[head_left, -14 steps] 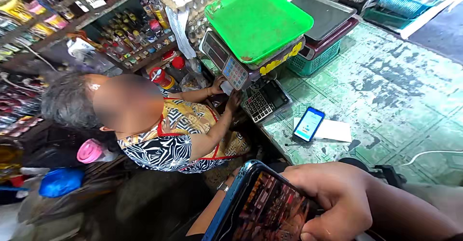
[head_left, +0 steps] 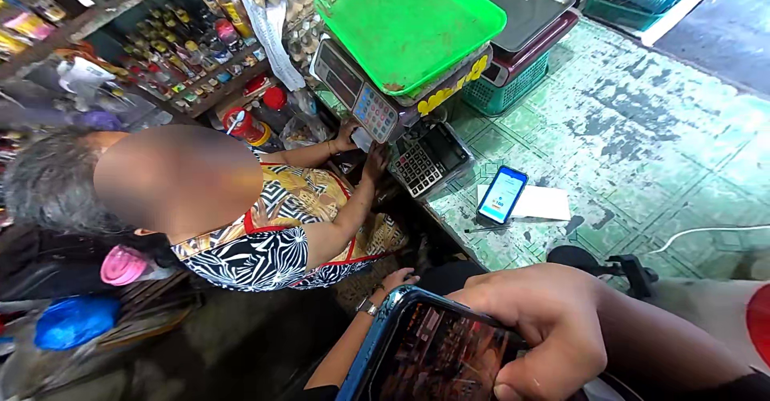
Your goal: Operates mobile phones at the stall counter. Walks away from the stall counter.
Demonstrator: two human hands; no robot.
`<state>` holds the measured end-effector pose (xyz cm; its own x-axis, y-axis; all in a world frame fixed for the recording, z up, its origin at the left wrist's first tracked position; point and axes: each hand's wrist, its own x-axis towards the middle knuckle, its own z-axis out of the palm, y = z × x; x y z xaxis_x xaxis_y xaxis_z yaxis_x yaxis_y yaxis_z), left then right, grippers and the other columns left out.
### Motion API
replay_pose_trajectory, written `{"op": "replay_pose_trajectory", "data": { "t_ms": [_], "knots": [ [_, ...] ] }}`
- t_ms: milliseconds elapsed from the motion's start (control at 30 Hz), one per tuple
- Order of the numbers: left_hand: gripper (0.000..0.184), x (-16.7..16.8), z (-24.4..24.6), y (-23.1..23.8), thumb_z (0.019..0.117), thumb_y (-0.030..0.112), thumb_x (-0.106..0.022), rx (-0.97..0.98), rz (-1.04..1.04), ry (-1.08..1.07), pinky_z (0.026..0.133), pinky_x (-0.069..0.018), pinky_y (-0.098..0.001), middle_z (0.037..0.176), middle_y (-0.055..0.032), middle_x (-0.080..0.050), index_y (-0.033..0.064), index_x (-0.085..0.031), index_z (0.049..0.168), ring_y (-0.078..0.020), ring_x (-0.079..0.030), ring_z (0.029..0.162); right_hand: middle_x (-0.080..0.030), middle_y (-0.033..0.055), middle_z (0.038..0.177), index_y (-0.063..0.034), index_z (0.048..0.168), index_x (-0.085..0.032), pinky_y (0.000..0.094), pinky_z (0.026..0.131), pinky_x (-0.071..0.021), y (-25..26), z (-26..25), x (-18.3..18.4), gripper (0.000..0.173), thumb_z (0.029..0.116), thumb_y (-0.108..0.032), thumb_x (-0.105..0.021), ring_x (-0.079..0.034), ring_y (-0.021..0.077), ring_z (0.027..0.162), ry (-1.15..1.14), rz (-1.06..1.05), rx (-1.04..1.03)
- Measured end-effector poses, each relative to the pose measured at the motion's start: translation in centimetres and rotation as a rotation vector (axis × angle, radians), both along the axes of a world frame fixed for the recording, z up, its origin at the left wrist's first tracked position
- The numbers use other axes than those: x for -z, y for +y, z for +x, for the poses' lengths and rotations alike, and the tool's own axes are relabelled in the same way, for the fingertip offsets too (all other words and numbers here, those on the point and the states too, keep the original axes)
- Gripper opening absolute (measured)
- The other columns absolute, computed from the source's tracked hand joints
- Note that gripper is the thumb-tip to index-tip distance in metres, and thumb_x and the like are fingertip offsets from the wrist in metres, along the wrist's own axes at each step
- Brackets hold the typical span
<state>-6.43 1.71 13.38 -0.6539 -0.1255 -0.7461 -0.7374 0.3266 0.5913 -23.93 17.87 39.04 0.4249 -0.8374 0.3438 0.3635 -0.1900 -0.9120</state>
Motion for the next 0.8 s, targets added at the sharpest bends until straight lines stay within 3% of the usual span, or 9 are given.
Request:
{"op": "replay_pose_trajectory", "data": {
  "t_ms": [167, 267, 600, 800],
  "knots": [
    [0.047, 1.3, 0.2, -0.3, 0.1088, 0.029, -0.05, 0.031, -0.001, 0.018, 0.113, -0.0426, -0.044, 0.134, -0.0199, -0.065, -0.0015, -0.053, 0.145, -0.0293, -0.061, 0.128, -0.064, 0.006, 0.107, 0.0039, 0.131, -0.044, 0.0164, 0.065, -0.0563, -0.3, 0.0, 0.3, 0.044, 0.0893, -0.004, -0.059, -0.065, -0.0014, 0.082, 0.003, 0.02, 0.003],
    [0.042, 0.3, 0.0, -0.4, 0.1101, 0.021, -0.047, 0.046, 0.008, 0.001, 0.114, -0.0409, -0.0422, 0.136, -0.0203, -0.064, -0.0013, -0.053, 0.145, -0.0294, -0.06, 0.129, -0.064, 0.0047, 0.106, 0.0048, 0.129, -0.045, 0.0138, 0.072, -0.055, -0.7, 0.1, 0.3, 0.043, 0.089, -0.005, -0.06, -0.063, -0.004, 0.087, 0.025, -0.01, 0.023],
    [0.05, 2.1, 1.6, -1.3, 0.1084, 0.03, -0.052, -0.044, 0.026, 0.005, 0.115, -0.0408, -0.046, 0.136, -0.0204, -0.064, -0.0034, -0.051, 0.146, -0.0311, -0.059, 0.13, -0.063, 0.0059, 0.108, 0.0062, 0.13, -0.046, 0.0138, 0.074, -0.0549, -2.3, 0.2, 0.6, 0.044, 0.0892, -0.006, -0.059, -0.063, -0.0039, 0.088, 0.023, -0.013, -0.035],
    [0.052, 3.7, 1.9, -1.7, 0.1093, 0.032, -0.049, -0.004, 0.024, 0.049, 0.115, -0.0405, -0.049, 0.137, -0.0227, -0.063, -0.0046, -0.05, 0.146, -0.0338, -0.058, 0.131, -0.064, 0.0034, 0.102, 0.0039, 0.128, -0.047, 0.0141, 0.072, -0.0552, -2.1, 0.1, 0.6, 0.043, 0.0888, -0.009, -0.061, -0.063, -0.0036, 0.087, 0.012, 0.0, -0.04]
  ]
}}
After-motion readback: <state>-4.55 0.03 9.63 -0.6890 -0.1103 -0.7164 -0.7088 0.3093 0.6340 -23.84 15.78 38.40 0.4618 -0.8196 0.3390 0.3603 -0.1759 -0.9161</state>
